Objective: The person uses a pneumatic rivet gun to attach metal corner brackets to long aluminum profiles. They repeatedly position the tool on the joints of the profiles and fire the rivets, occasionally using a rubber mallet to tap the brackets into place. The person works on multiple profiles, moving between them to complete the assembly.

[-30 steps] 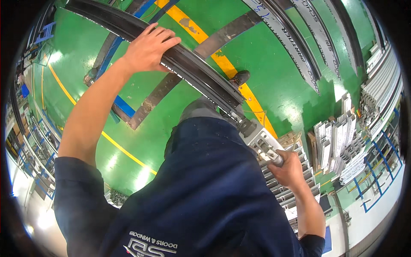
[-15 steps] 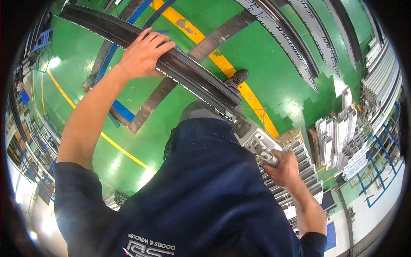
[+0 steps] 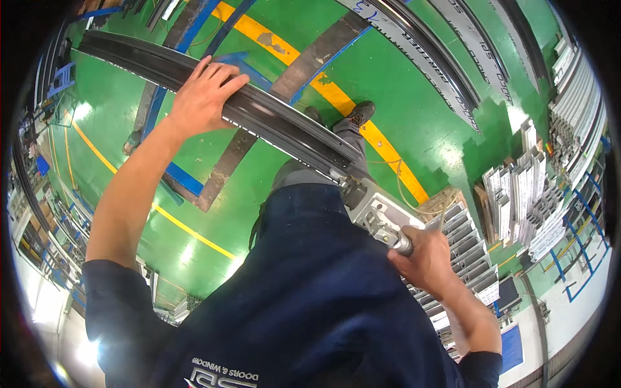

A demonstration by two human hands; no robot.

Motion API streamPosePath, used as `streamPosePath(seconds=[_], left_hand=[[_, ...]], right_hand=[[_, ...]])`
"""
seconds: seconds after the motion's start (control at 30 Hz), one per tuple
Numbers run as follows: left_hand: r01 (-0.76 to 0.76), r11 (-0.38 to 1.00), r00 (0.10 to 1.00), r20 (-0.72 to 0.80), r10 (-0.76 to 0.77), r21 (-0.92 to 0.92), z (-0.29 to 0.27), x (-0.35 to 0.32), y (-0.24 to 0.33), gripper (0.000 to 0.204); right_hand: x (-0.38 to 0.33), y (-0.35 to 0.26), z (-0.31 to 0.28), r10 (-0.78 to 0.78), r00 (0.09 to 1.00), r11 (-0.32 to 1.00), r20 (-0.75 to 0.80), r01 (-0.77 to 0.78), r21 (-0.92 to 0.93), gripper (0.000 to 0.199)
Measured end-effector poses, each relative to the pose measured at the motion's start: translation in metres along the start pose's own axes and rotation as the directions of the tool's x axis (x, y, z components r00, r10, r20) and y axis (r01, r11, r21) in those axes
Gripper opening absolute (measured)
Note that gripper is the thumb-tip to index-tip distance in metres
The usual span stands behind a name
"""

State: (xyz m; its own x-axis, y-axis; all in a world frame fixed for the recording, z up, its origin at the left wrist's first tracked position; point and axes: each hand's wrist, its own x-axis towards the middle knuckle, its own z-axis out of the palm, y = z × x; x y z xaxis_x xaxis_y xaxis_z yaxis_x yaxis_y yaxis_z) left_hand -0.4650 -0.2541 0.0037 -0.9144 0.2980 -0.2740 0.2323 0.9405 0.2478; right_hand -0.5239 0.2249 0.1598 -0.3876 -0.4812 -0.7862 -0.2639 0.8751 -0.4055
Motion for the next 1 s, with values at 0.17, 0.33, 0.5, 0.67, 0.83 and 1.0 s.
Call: streamPosePath(seconds=[0.17,0.33,0.5,0.67,0.83,1.0], left_hand=[[0.014,1.000,1.000,0.017,-0.014,-0.005,-0.001,0.000,0.002,0.099],[0.031,1.000,0.999,0.023,-0.031,0.007,-0.001,0.002,0.001,0.096],[0.033,0.999,0.999,0.002,-0.033,-0.026,-0.003,-0.001,0.004,0.096],[0.011,1.000,0.999,-0.036,-0.012,-0.016,0.006,-0.010,0.000,0.095],[-0.002,1.000,0.994,-0.109,-0.001,-0.025,0.014,-0.014,-0.007,0.092],[-0.066,0.996,0.998,0.000,0.066,-0.060,-0.007,-0.014,-0.007,0.082]], right_hand=[[0.004,0.001,-0.003,-0.017,1.000,1.000,0.023,0.017,-0.004,0.032],[0.006,0.009,-0.003,0.005,0.997,1.000,0.081,-0.006,0.010,0.031],[0.001,0.002,-0.001,0.000,0.998,1.000,0.064,0.001,-0.019,0.030],[0.006,0.010,0.000,-0.001,0.997,0.999,0.081,-0.002,0.039,0.028],[0.004,-0.004,0.008,0.144,0.983,0.979,0.117,-0.158,0.127,0.027],[-0.011,-0.018,0.016,0.234,0.966,0.959,0.105,-0.248,0.139,0.025]])
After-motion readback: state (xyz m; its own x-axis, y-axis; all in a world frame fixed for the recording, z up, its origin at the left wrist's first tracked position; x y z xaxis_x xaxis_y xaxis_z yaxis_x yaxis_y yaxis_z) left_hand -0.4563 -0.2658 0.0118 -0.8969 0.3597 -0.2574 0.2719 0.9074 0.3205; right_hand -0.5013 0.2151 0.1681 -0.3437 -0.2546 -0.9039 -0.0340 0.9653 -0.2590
